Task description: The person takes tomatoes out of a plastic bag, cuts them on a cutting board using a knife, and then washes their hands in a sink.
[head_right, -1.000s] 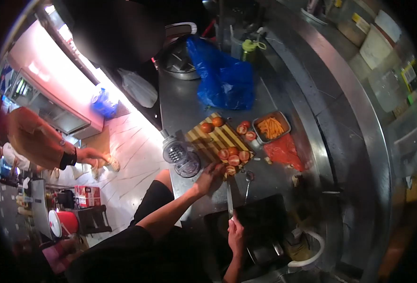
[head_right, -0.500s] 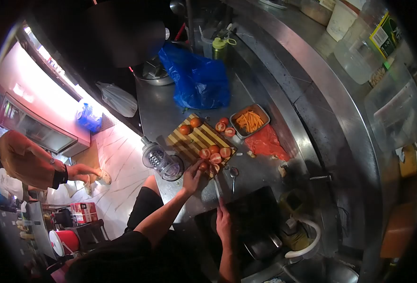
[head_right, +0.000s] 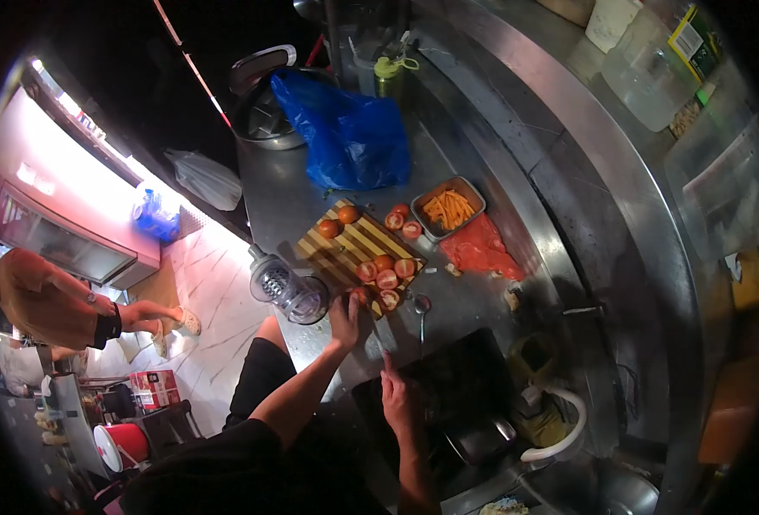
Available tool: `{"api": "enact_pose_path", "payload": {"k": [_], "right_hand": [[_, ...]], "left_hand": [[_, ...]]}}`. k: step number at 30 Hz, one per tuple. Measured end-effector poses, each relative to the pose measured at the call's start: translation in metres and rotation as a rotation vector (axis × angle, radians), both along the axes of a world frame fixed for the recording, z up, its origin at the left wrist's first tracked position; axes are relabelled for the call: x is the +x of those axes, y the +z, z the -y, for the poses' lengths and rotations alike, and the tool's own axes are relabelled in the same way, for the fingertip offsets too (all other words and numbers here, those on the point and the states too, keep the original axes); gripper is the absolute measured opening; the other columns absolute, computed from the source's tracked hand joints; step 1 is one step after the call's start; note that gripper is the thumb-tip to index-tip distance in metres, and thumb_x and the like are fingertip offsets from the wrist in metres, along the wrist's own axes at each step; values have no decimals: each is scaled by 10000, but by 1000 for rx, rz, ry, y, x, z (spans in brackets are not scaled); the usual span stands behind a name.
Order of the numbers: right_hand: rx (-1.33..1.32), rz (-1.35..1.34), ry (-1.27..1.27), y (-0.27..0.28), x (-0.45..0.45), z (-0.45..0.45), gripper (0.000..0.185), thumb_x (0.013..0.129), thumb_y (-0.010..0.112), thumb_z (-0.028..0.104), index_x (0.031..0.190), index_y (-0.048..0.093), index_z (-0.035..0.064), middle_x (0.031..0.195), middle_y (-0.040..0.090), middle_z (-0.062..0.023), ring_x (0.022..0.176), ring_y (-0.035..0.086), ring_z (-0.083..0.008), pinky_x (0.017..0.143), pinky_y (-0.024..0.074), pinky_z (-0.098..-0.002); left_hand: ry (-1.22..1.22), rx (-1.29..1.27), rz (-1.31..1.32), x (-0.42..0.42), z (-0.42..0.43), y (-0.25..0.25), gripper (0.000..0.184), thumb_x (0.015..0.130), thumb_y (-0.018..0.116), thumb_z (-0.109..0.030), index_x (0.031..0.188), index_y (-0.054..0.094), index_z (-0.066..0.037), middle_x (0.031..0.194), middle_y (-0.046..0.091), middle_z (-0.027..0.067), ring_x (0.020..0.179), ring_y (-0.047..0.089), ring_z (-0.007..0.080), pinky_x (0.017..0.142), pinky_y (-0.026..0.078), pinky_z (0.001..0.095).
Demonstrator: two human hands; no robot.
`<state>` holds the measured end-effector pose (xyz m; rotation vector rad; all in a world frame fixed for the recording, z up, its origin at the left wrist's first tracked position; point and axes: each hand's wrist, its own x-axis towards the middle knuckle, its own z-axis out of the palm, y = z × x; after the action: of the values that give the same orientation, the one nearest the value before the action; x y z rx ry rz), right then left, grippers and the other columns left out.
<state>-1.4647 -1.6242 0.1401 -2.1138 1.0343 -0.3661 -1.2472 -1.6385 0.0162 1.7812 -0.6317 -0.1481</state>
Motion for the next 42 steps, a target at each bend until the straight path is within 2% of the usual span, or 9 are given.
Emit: {"api": "enact_pose_path", "payload": {"k": [8, 11, 13, 18, 27, 31, 37, 40, 42], "right_hand": [[-76, -5, 53, -14, -2, -3, 405, 1058, 595, 190, 1463, 616, 182, 841, 728, -144, 738, 704, -332, 629, 532, -421], [-203, -35, 64, -25, -3, -9, 417, 1047, 608, 195, 1463, 622, 193, 806, 725, -124, 719, 707, -294, 623, 531, -409], [-307, -164, 89, -2, 2, -3, 425, 1036, 621, 203, 1461, 627, 198, 785, 720, -117, 707, 706, -274, 623, 535, -401], [-149, -381, 112, 8, 22, 2, 417, 1035, 632, 176, 1452, 622, 183, 978, 763, -147, 890, 730, -358, 707, 568, -419], [-237, -114, 106, 13, 41, 17, 494, 1015, 629, 93, 1498, 557, 165, 1158, 733, -208, 1093, 704, -389, 855, 582, -439], [-128, -440, 217, 8, 18, 5, 575, 1019, 608, 94, 1568, 461, 177, 1134, 739, -181, 1031, 726, -372, 821, 587, -432], [-193, -323, 202, 9, 53, 19, 640, 1028, 576, 110, 1628, 359, 167, 917, 690, -127, 837, 697, -352, 746, 575, -428], [-58, -165, 155, -21, 63, 34, 673, 966, 588, 20, 1599, 405, 159, 834, 664, -200, 763, 677, -409, 672, 540, -462], [-253, -203, 217, -36, 51, 31, 670, 993, 586, 65, 1622, 364, 137, 955, 682, -150, 856, 697, -356, 753, 564, -439]], "left_hand": [[-16, -17, -126, -2, 0, -26, 203, 1081, 570, -184, 1061, 574, 18, 932, 612, 147, 887, 601, 266, 821, 482, 375], [-7, 12, 5, -2, 1, -7, 253, 1061, 598, -217, 1055, 598, 36, 994, 631, 222, 923, 609, 400, 829, 472, 457], [-4, -21, 18, 0, 7, -13, 241, 1058, 601, -207, 1053, 599, 33, 974, 625, 214, 891, 607, 387, 822, 474, 448], [-3, 60, -55, -5, 3, -10, 229, 1058, 599, -191, 1062, 600, 39, 970, 626, 209, 878, 610, 373, 829, 472, 446], [25, 34, 23, -5, 6, -4, 208, 1070, 567, -171, 1088, 585, 36, 993, 615, 222, 940, 598, 377, 870, 473, 443], [12, 13, 34, -4, 7, -4, 232, 1078, 550, -196, 1075, 576, 35, 987, 606, 233, 934, 581, 402, 860, 463, 466], [34, 72, 29, -5, 6, -10, 259, 1079, 552, -218, 1030, 582, 34, 962, 600, 247, 914, 576, 414, 821, 454, 487], [2, 93, 62, -5, 5, -9, 231, 1086, 538, -202, 1099, 580, 25, 1001, 615, 226, 933, 597, 385, 854, 468, 458], [-7, 88, 60, -8, 3, -11, 227, 1089, 534, -199, 1138, 580, 18, 1020, 624, 214, 942, 607, 373, 868, 475, 444]]}}
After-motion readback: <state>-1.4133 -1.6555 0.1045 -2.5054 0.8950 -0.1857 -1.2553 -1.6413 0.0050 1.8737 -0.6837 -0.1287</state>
